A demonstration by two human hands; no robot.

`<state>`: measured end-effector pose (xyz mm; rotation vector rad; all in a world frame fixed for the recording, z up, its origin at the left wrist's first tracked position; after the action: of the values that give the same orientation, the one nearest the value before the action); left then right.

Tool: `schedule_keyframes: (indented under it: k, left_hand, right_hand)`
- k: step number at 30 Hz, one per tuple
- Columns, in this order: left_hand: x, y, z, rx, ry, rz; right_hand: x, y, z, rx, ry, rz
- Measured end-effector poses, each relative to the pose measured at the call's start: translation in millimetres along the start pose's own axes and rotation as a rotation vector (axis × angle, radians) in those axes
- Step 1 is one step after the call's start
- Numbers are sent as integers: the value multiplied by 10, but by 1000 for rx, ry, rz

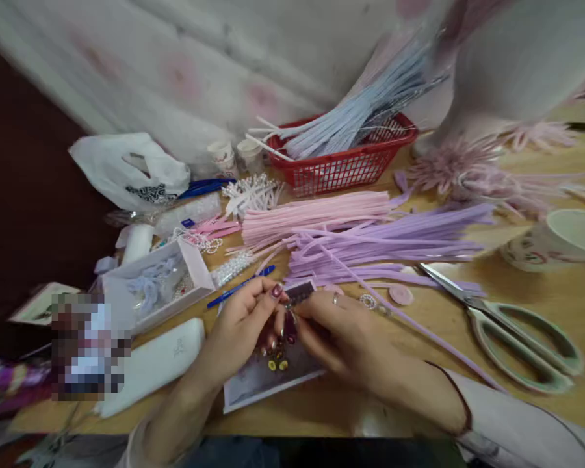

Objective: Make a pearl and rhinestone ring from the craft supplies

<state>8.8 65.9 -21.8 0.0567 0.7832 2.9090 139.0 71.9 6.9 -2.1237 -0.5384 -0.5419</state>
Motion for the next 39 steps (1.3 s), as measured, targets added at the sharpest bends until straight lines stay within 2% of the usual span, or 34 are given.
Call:
schedule_keyframes:
  k: [3,8,11,15,19,22,26,39]
  left_hand:
    - [19,26,84,-33,-16,-5]
    - [141,126,203,-61,-191,84]
    - [122,176,260,-116,-484,95]
    - [-95,185,260,-270,-984,-21]
    - [-208,127,169,-288,-1221,-93]
    - [-238,91,122,-310,-1320,-87]
    - [-275,53,62,-325,-1415,-84]
    - [-335,45,-32,-302,-1463,-155]
  right_hand:
    - [47,-5,-13,5,-82,8]
    - [111,37,14,-5,-153,86]
    - [106,98,46,-43,-176,118]
    - [126,130,60,-59,-196,175]
    - [155,115,65,-46,-191,184]
    - [162,132,75,-39,-162,174]
    - [166,216,159,-120,-161,232]
    - [191,172,156,-97,-158,278]
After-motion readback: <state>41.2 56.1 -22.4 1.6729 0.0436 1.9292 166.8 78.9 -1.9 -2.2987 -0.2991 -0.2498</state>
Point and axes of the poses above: each hand's wrist, its own y-axis away from the middle knuckle, its own x-axis out of the back of the hand, z = x × y, the point moved 7 cm from there along -y, towards the middle knuckle, and after that the axes turned 12 degrees about x, right-handed, at the moved point
